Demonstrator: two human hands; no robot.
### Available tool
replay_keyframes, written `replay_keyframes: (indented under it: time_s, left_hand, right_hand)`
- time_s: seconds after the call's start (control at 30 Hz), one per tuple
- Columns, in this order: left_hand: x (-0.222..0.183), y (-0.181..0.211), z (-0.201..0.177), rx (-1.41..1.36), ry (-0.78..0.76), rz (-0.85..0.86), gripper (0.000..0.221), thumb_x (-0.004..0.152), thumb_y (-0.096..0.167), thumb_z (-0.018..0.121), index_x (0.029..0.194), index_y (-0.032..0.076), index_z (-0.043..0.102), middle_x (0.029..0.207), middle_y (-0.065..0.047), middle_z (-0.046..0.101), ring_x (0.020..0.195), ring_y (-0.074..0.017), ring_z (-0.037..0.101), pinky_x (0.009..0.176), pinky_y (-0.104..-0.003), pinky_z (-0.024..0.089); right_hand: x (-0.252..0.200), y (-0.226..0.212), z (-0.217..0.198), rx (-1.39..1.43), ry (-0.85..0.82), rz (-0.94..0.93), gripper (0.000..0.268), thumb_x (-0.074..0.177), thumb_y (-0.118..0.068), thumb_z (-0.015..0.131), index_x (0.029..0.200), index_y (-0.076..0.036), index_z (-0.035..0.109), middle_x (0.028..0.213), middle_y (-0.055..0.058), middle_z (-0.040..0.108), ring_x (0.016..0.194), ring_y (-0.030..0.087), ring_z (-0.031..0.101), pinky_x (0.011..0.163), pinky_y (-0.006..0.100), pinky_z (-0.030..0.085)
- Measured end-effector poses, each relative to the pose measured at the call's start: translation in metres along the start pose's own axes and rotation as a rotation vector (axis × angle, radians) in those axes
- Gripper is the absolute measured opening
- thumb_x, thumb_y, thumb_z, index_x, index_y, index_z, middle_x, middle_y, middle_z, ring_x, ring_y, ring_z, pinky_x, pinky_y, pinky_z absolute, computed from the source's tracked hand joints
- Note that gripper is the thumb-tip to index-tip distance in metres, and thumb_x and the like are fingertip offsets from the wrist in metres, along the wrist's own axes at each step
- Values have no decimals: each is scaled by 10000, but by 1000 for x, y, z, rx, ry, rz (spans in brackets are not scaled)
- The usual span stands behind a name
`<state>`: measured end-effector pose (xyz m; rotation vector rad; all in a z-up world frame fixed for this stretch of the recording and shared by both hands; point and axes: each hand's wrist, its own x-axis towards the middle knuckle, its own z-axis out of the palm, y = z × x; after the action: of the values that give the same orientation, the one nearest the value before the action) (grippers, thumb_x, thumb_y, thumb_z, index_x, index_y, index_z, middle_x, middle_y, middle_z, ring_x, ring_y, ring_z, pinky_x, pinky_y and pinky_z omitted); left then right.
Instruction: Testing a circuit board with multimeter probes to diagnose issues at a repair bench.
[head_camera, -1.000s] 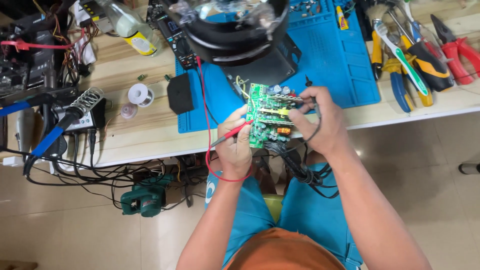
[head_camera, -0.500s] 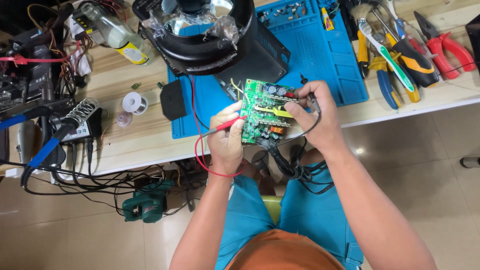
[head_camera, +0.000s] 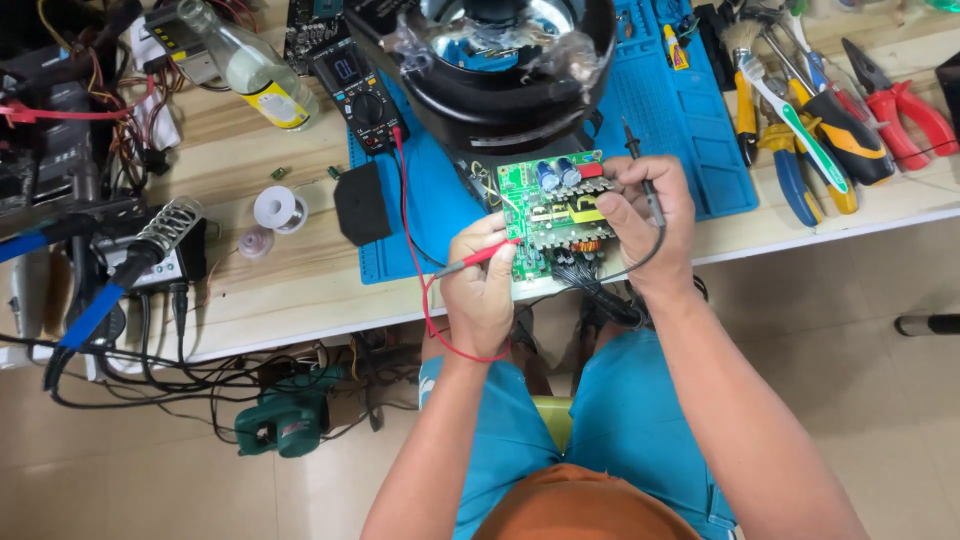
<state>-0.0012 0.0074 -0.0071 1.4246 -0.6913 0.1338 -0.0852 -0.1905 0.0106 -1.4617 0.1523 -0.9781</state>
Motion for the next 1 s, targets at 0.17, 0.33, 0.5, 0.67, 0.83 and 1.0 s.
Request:
replay_keyframes:
  time_s: [0.17, 0.33, 0.5, 0.67, 0.83, 1.0]
  left_hand:
    - [-1, -7, -5, -74, -38, -67, 173, 1076, 100, 745, 1115, -55, 677, 1313, -281, 752, 1266, -412, 727, 1100, -505, 567]
    - [4, -3, -13, -100, -76, -81, 182, 1082, 119, 741, 1136, -43, 678, 1377, -282, 731, 1310, -422, 704, 1120, -511, 556]
    - [0, -9, -16, -4, -8, -31, 151, 1026, 147, 809, 1099, 26, 756, 1167, -134, 739, 1116, -328, 750, 992, -418, 614]
    - [-4, -8, -13, -56, -5, -77, 176, 1040, 163, 801, 1135, 22, 756, 1132, -159, 751, 1081, -326, 771, 955, -411, 620]
    - [-5, -8, -7, -11, -13, -52, 173, 1040, 135, 795, 1154, 11, 754, 1107, -184, 768, 1050, -371, 789, 904, -447, 634]
    - [-5, -1, -3, 97, -16, 51, 137, 1027, 126, 814, 1123, 34, 778, 1088, -159, 780, 1012, -374, 785, 865, -432, 642]
  right_hand:
    - [-1, 5, -4, 18, 27, -4, 359, 1020, -114, 869, 1156, -59, 542, 1166, 179, 687, 981, 126, 610, 885, 313, 540]
    - [-4, 7, -2, 26, 38, 2, 364, 997, -130, 876, 1174, -50, 567, 1182, 183, 717, 984, 127, 645, 885, 306, 552]
    - [-5, 6, 5, -25, 32, -41, 342, 1014, -121, 861, 1178, -30, 575, 1159, 186, 715, 1005, 140, 647, 913, 309, 564]
    - [-7, 3, 8, -66, 26, -50, 352, 1004, -115, 874, 1195, -17, 595, 1163, 196, 715, 998, 144, 638, 922, 329, 574]
    - [-8, 6, 3, -91, 14, -96, 328, 1002, -72, 877, 1185, 15, 618, 1157, 205, 722, 964, 145, 647, 901, 317, 584]
    - [-9, 2, 1, -89, 4, -119, 309, 1009, -56, 876, 1182, 21, 632, 1162, 192, 731, 944, 132, 650, 877, 310, 595]
